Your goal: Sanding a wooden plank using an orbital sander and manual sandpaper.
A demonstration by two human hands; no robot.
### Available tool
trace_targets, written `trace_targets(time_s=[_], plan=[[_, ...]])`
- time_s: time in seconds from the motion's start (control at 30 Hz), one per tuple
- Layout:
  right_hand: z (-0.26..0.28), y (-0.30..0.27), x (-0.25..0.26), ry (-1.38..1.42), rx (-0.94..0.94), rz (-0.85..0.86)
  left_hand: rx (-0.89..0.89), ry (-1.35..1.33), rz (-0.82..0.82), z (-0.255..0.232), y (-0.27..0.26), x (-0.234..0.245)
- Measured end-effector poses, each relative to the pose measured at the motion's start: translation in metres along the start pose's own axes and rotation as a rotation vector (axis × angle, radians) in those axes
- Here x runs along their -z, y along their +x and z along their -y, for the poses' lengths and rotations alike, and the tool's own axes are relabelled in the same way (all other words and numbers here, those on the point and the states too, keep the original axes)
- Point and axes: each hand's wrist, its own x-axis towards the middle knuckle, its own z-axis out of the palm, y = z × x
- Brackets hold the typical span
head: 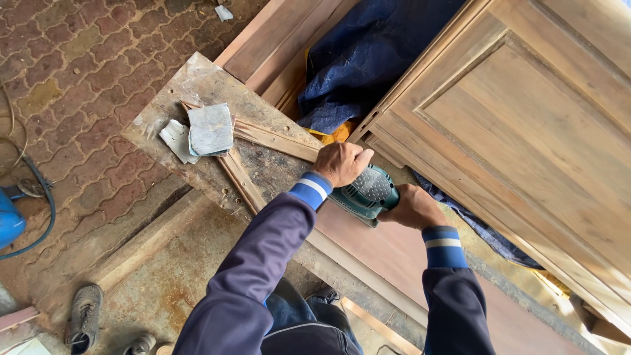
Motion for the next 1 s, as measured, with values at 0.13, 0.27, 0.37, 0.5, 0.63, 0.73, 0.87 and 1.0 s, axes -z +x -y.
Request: trace_targets(time_s=[0.13, 0.27, 0.37, 0.5, 0.63, 0.73, 0.87, 1.0], plan=[[-0.031, -0.019, 0.001, -0.029, -0.052, 0.030, 0.133, 0.021, 0.138, -0.025, -0.002, -0.030], [-0.077, -0.051, 0.000, 0.063, -0.108, 0.029, 0.058, 0.001, 0.103, -0.060, -0.013, -0.076], [-0.128, -0.078, -0.010, 0.077, -0.149, 0.034, 0.042, -0.032, 0.109, -0.094, -0.030, -0.104], [-0.175, -0.124, -0.018, 0.027, -0.268, 0.050, 0.051, -0.094, 0.214, -0.142, -0.056, -0.142], [-0.223, -0.165, -0.030, 0.083, -0.321, 0.057, 0.041, -0.084, 0.350, -0.174, -0.084, -0.176], [-0.236, -0.179, -0.039, 0.036, -0.393, 0.099, 0.003, -0.114, 0.244, -0.180, -0.104, -0.198], [-0.227, -0.175, -0.045, -0.029, -0.435, 0.137, -0.038, -0.141, 0.225, -0.169, -0.109, -0.188], [-0.196, -0.154, -0.050, 0.038, -0.320, 0.058, 0.026, -0.081, 0.391, -0.139, -0.095, -0.161]])
